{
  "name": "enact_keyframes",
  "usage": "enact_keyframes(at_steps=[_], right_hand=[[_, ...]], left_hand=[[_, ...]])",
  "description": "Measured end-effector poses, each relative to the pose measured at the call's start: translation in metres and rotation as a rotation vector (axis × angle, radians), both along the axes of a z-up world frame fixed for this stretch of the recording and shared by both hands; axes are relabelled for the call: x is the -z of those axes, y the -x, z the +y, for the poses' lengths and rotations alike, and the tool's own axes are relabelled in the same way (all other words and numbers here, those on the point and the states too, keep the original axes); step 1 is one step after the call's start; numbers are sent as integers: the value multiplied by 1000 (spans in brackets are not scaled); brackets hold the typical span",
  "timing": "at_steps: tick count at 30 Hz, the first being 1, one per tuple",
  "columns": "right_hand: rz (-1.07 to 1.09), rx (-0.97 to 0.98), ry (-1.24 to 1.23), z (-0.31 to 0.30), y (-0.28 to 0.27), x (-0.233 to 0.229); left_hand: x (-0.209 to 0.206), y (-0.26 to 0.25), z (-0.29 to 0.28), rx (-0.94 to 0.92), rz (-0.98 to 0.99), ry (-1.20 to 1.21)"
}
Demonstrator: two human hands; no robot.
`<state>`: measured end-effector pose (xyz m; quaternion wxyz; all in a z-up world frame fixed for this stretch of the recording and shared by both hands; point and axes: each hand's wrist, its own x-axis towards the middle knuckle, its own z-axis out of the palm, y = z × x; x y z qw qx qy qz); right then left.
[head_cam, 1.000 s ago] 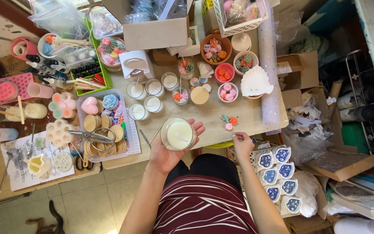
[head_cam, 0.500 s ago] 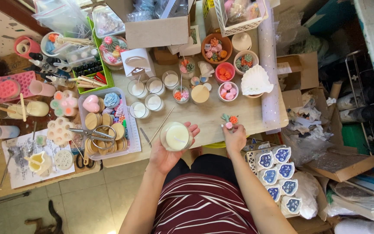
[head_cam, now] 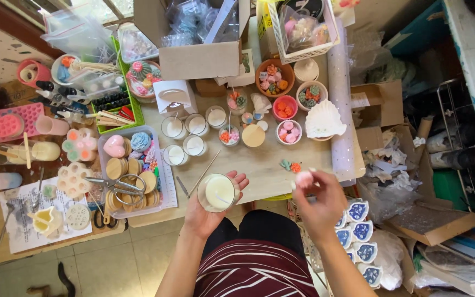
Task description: Decorating a hand-poured candle in a glass jar with small wax ornaments and cleaning the container.
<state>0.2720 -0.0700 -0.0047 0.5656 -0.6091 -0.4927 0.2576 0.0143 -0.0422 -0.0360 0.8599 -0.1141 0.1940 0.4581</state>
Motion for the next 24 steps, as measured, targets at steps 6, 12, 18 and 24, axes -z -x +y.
enact_keyframes(at_steps=[6,12,18,24], right_hand=[[97,-159,-222,-38,-5,-81],[177,-113,-176,-74,-5,-82],[92,-59,-23,-81,-12,-88],[49,-52,27,-60,-4,-119]], left_hand=[[-5,-10,5,50,37,-90],[-13,-19,1,89,151,-119],[-17,-24,-1,111,157,-105],[-17,-24,-3,118,162,-138]])
